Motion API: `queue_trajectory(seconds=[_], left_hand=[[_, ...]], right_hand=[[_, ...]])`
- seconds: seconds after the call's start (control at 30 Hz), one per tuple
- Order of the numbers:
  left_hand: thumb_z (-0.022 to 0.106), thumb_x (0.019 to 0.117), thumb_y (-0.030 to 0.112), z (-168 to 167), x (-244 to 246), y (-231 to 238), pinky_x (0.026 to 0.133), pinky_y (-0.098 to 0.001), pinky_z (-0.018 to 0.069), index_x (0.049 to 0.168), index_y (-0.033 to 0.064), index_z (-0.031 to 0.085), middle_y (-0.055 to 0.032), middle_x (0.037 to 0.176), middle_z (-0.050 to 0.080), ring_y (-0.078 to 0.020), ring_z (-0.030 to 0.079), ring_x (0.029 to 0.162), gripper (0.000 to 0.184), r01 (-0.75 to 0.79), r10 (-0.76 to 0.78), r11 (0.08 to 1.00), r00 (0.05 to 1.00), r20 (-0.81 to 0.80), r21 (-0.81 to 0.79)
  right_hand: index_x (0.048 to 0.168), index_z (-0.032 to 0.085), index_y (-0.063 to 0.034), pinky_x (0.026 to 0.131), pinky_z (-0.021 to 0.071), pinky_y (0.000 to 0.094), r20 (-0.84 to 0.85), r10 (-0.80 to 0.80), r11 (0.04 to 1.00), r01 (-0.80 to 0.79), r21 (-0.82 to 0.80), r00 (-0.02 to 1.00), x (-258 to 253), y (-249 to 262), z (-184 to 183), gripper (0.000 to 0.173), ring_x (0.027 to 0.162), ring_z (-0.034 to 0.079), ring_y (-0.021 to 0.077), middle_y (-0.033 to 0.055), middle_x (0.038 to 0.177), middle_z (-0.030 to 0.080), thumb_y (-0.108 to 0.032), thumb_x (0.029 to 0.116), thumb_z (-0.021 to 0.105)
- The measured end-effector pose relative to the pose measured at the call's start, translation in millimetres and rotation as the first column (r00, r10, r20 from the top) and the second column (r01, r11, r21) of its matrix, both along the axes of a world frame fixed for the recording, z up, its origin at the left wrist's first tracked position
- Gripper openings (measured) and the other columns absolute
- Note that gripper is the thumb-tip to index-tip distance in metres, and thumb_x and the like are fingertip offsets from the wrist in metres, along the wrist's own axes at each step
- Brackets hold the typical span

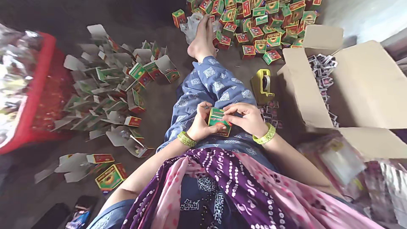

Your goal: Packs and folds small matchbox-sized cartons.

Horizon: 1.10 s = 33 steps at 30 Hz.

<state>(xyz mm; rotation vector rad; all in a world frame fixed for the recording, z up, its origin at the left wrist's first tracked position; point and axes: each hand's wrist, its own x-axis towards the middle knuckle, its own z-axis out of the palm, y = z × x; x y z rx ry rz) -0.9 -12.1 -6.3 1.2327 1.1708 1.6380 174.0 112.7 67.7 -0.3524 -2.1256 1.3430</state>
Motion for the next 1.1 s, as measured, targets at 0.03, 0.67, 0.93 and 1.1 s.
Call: queue_trajectory(seconds=[0.03,0.67,0.93,1.1], left_hand=[[0.092,0.0731,0.015,1,0,0,0.091,-0.0441,0.0622,0.137,0.0042,0.033,-0.0127,0.112,0.071,-0.0238,0.073,0.1,0.088,0.01,-0.01,1.0,1.0,-0.019,-0.002],[0.093,0.0742,0.021,-6,1,-1,0.09,-0.041,0.0623,0.137,0.0022,0.042,-0.0114,0.116,0.069,-0.0199,0.072,0.101,0.083,0.028,-0.027,0.999,0.998,-0.053,0.029],[0.082,0.0879,0.018,-4,1,-1,0.088,-0.0406,0.0629,0.131,0.0025,0.051,-0.0104,0.114,0.07,-0.0202,0.072,0.098,0.055,0.022,-0.023,1.0,0.998,-0.052,-0.014],[0.072,0.0941,0.017,-1,0,0,0.085,-0.0403,0.0635,0.131,0.0039,0.049,-0.0096,0.113,0.07,-0.0208,0.073,0.096,0.046,0.008,-0.001,0.995,0.998,0.07,-0.099]], right_hand=[[0.096,0.079,-0.0041,0.09,0.0621,0.0336,0.03,0.013,0.998,-0.015,0.056,0.999,-1,1,1,0.016,0.099,0.072,0.0141,0.0054,0.102,0.076,-0.015,0.0862,0.083],[0.118,0.077,-0.0097,0.1,0.0518,0.0354,0.226,0.098,0.836,-0.204,0.51,0.969,8,-1,8,0.029,0.112,0.062,0.0188,0.009,0.113,0.069,-0.015,0.1008,0.054],[0.136,0.064,0.0011,0.113,0.0501,0.0407,0.154,0.014,0.946,-0.063,0.319,0.988,24,-7,-12,0.034,0.129,0.063,0.0194,0.0117,0.135,0.068,-0.012,0.1049,0.055],[0.134,0.061,-0.0032,0.098,0.0579,0.0392,0.25,-0.532,0.846,0.503,0.176,0.809,58,71,-26,0.035,0.113,0.069,0.0176,0.0102,0.126,0.069,-0.019,0.1024,0.061]])
